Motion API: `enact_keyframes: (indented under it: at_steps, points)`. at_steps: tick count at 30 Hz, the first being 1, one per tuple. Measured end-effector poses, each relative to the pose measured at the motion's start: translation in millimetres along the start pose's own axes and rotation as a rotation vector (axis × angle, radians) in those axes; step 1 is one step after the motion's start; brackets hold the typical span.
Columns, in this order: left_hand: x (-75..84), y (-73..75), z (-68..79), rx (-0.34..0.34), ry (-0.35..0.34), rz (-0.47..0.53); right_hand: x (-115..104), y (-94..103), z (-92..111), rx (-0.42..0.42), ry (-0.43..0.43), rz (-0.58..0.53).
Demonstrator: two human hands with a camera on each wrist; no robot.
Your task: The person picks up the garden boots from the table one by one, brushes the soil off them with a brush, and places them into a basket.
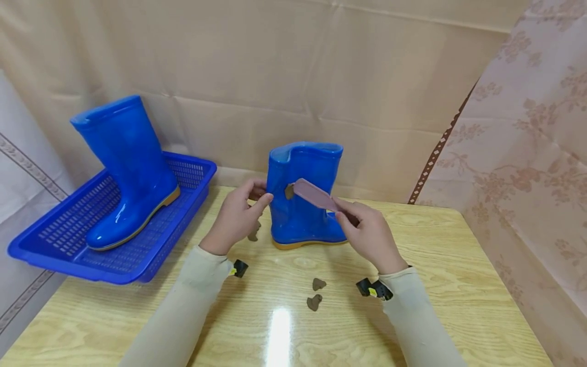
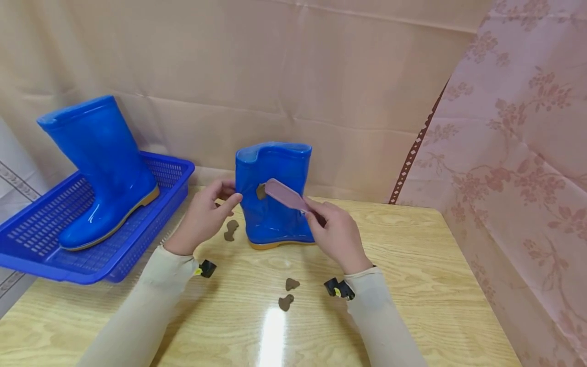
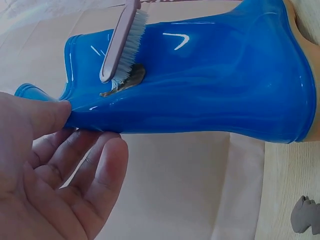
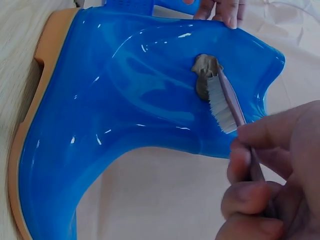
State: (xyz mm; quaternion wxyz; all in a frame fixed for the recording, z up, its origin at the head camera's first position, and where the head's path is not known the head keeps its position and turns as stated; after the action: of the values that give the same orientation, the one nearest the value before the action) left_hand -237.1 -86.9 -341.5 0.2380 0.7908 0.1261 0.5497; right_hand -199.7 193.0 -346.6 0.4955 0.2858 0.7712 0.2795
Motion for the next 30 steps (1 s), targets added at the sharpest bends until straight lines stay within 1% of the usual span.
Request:
enact_keyframes:
  at_steps: [2,4,9,11,12,14,16,20,23,26,28,30]
  points:
    - [0.1,0.0,0.2,-0.006,-0.015,-0.001,0,0.2,0,0.01,-0.001,-0.025]
    - [0.7,-0.1,0.6,-0.019,-0.048,-0.003,-2,0.3,0,0.031,0.022,-0.06]
    - [2.5,-0.9,1.9,-0.061,-0.14,-0.015,-12,-1.7,0,0.078,0.173,-0.088]
    - [2.8,-1.1,1.9,-0.07,-0.162,-0.017,-14,-3.5,0,0.08,0.213,-0.081]
    - [2.7,-1.2,1.9,-0.072,-0.167,-0.018,-14,-4.4,1,0.078,0.218,-0.071]
    - [2.6,-1.1,1.5,-0.07,-0.171,-0.022,-14,-5.9,1,0.069,0.202,-0.058]
    - [2.1,-1.3,0.6,-0.065,-0.161,-0.021,-11,-6.4,1,0.05,0.153,-0.044]
    - [-0.6,-2.6,-1.4,-0.048,-0.096,0.013,-4,-4.5,1,-0.007,0.03,-0.039]
    - [-2.5,-3.0,-1.8,-0.029,-0.043,0.043,1,-1.8,1,-0.034,-0.022,-0.044]
    - [-2.7,-2.6,-1.2,-0.017,-0.026,0.057,1,0.5,0,-0.026,-0.013,-0.046]
    - [-1.7,-2.3,-0.9,-0.019,-0.037,0.064,-1,0.8,-1,-0.009,0.019,-0.057]
    - [-0.1,-2.4,-0.6,-0.032,-0.061,0.069,-4,0.2,-1,0.008,0.071,-0.066]
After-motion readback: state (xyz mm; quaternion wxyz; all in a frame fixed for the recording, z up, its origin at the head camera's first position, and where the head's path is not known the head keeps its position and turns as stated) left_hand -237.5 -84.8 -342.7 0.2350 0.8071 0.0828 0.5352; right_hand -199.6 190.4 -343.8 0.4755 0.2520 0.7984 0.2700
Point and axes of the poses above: each hand's wrist, its own z-axis away from the middle knuckle, its own y-axis out of the back of the hand, x = y × z, the point moved 4 cm from there along -z, towards the middle knuckle, and after that the axes turned 3 degrees about -y, right-handed, at the moved point
